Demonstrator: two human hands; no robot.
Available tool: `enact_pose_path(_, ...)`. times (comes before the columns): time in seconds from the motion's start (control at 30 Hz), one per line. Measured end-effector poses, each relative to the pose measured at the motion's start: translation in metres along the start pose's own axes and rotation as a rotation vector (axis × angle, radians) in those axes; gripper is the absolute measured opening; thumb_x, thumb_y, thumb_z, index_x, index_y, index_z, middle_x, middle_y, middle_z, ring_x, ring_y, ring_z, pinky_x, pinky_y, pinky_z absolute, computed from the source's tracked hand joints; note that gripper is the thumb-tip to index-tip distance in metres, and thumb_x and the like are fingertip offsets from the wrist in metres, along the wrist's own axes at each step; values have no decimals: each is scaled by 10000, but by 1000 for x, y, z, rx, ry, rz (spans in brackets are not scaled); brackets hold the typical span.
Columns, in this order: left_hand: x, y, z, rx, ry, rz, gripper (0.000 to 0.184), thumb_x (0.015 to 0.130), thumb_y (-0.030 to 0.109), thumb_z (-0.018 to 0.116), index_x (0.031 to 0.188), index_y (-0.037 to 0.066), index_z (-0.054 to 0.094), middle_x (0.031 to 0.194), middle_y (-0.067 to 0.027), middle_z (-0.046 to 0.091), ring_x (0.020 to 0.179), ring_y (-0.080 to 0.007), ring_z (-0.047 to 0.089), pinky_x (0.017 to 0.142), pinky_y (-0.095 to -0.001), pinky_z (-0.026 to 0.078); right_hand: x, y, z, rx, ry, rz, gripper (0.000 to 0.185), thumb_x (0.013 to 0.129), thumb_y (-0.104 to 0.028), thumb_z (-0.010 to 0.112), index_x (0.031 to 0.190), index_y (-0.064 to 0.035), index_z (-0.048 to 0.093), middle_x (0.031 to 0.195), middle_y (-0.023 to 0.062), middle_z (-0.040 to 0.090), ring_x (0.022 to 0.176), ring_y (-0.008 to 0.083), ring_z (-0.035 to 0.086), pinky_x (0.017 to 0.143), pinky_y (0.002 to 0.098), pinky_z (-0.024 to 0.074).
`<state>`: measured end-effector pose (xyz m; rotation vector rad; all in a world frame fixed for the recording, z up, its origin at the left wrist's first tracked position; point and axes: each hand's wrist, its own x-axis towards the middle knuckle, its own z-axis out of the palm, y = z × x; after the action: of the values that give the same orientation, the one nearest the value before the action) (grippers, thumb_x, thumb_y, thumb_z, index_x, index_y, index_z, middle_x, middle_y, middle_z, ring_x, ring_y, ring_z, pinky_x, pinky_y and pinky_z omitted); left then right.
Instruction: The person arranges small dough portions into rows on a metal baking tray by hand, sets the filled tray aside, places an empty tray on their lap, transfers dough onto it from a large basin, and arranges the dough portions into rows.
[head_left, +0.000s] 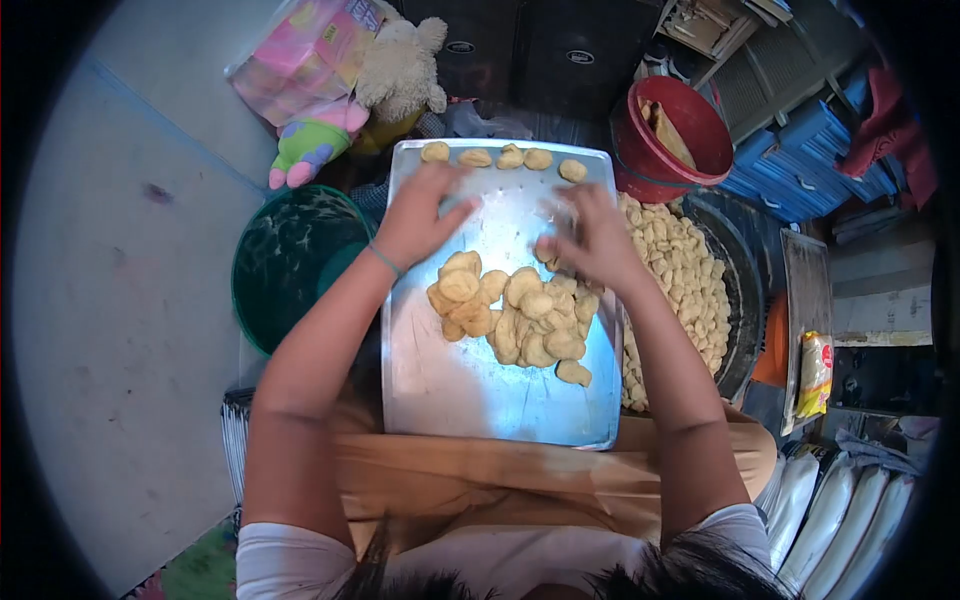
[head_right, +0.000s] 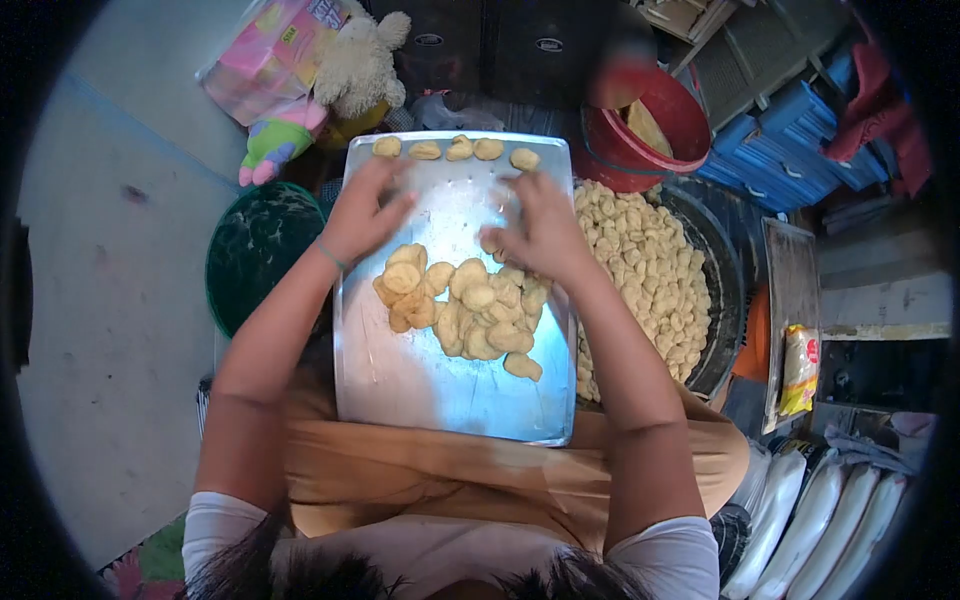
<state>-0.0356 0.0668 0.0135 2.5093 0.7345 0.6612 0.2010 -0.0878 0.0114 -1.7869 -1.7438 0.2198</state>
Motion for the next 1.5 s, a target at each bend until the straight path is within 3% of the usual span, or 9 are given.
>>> enact_pose_path(0.07,-15,14,-11,-309,-455,-71,352,859,247,651,1154,55,645,1046,-141,642,1013,-302,600,902,-405,446,-14,-17,-1,190,-317,36,494,750,-236,778,1171,-44,604,1115,145,559,1019,308,580,880,368,475)
enact_pose_path(0.17,-20,-4,-5,-197,-466,193,272,868,185,675,1082,20,653,895,-105,640,795,-210,602,723,-336,496,7,-14,-1,245,-606,70,287,778,-94,721,1050,-29,652,1039,105,598,842,240,625,771,330,505)
enact_pose_path(0.3,-3,-29,1,-412,31,-346,192,880,115,678,1046,19,663,883,-34,640,743,-104,580,680,-270,493,61,-22,50,374,-242,102,299,753,-135,728,1033,-57,658,1038,155,607,937,332,633,822,397,505)
enact_pose_path(0.4,0,-55,6,-588,76,-408,193,879,112,690,1047,20,669,937,-33,637,777,-89,583,695,-255,494,79,-46,69,245,-152,109,316,759,-186,734,1036,-58,650,1159,167,589,985,350,614,848,416,500)
enact_pose_path(0.53,-11,-54,-9,-55,69,30,261,843,132,720,1076,29,663,988,-93,608,837,-217,629,722,-340,519,44,-81,56,73,-237,-36,318,782,-277,722,1034,-89,674,1354,174,490,1120,360,559,917,444,481)
enact_pose_path(0.63,-9,-51,-7,23,79,-118,259,821,132,705,1063,50,666,1015,-107,598,937,-293,604,804,-393,496,27,-71,64,45,-178,-224,276,795,-208,715,1031,-73,671,1328,174,491,1094,355,593,921,415,482)
enact_pose_path(1.0,-1,-21,13,241,162,198,303,819,204,668,1115,138,663,1110,-51,605,1126,-248,523,948,-431,340,56,-48,47,133,2,-160,141,797,-59,675,928,-17,647,998,153,647,891,344,645,796,402,509)
enact_pose_path(1.13,4,-22,27,296,126,164,321,851,238,666,1163,162,662,1120,-45,602,1123,-235,523,952,-442,336,60,-16,40,108,76,259,156,832,-90,681,967,-14,659,859,160,678,786,285,673,721,365,523)
enact_pose_path(1.5,9,-11,28,284,180,238,343,841,264,671,1155,128,654,1136,-63,591,1134,-256,499,977,-427,313,18,-62,42,318,-405,-85,297,788,-147,725,1058,-36,670,962,124,662,948,277,640,855,372,503)
